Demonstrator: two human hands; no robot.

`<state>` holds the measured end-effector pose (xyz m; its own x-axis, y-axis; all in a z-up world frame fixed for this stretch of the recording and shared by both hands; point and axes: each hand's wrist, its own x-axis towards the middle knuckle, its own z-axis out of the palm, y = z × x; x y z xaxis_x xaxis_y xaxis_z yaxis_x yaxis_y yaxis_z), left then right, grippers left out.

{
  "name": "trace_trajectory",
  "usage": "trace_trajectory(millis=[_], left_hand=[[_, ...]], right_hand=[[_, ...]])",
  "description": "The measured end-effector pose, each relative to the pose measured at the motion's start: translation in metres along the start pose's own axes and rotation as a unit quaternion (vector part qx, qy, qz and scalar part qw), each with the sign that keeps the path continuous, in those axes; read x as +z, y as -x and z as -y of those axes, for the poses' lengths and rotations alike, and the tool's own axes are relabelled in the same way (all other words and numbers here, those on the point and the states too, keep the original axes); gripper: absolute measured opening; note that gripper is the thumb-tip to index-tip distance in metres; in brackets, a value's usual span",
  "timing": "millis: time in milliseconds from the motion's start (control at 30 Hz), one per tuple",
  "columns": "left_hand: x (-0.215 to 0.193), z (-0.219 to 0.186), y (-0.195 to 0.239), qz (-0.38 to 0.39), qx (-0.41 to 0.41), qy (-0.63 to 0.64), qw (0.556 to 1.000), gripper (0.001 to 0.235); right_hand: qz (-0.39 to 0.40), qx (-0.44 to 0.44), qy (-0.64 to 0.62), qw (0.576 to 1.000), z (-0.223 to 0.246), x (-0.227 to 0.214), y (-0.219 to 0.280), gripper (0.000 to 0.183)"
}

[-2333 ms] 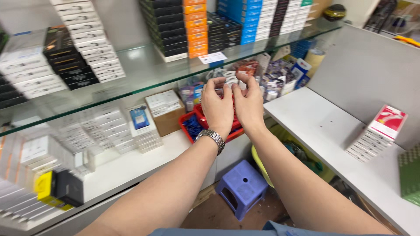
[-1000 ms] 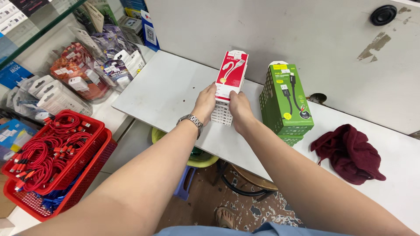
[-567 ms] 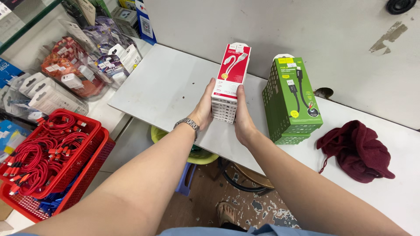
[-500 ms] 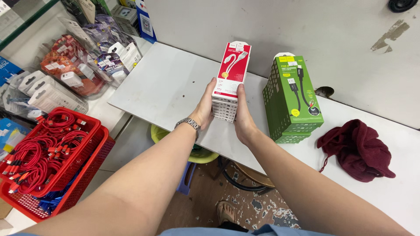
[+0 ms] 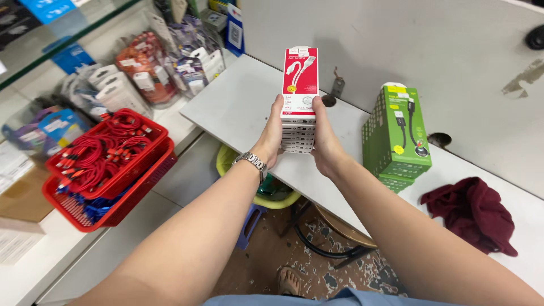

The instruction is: The person wipes small product boxes with a cloth and stacks them on a glass shelf in an electronics shop. They handle multiple box types, including red, green, black, and orange packaging, and arrange them in neat columns.

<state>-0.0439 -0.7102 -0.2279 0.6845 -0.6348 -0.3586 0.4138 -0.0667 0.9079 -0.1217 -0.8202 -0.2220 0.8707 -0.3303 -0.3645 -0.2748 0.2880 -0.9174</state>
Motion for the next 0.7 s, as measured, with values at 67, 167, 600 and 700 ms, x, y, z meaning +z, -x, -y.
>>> trace_trajectory(millis=[67, 167, 600, 700], left_hand=[[-0.01, -0.014, 0.021, -0.036, 0.01, -0.002, 0.999, 0.097], [-0.031, -0.027, 0.051, -0.075, 0.026, 0.0, 0.997, 0.095], [-0.145, -0.031, 0.195, -0.145, 0.167, 0.111, 0.969, 0.09], [-0.165, -0.029, 0.24, -0.181, 0.186, 0.119, 0.958, 0.09]], right_hand=[[0.016, 0.005, 0.026, 1.0, 0.014, 0.02, 0.009, 0.092], [0.052, 0.0, 0.05, 0.997, 0.028, 0.054, 0.024, 0.091], [0.178, 0.003, 0.057, 0.982, 0.025, 0.214, 0.11, 0.085], [0.21, 0.003, 0.069, 0.975, 0.018, 0.25, 0.134, 0.083]])
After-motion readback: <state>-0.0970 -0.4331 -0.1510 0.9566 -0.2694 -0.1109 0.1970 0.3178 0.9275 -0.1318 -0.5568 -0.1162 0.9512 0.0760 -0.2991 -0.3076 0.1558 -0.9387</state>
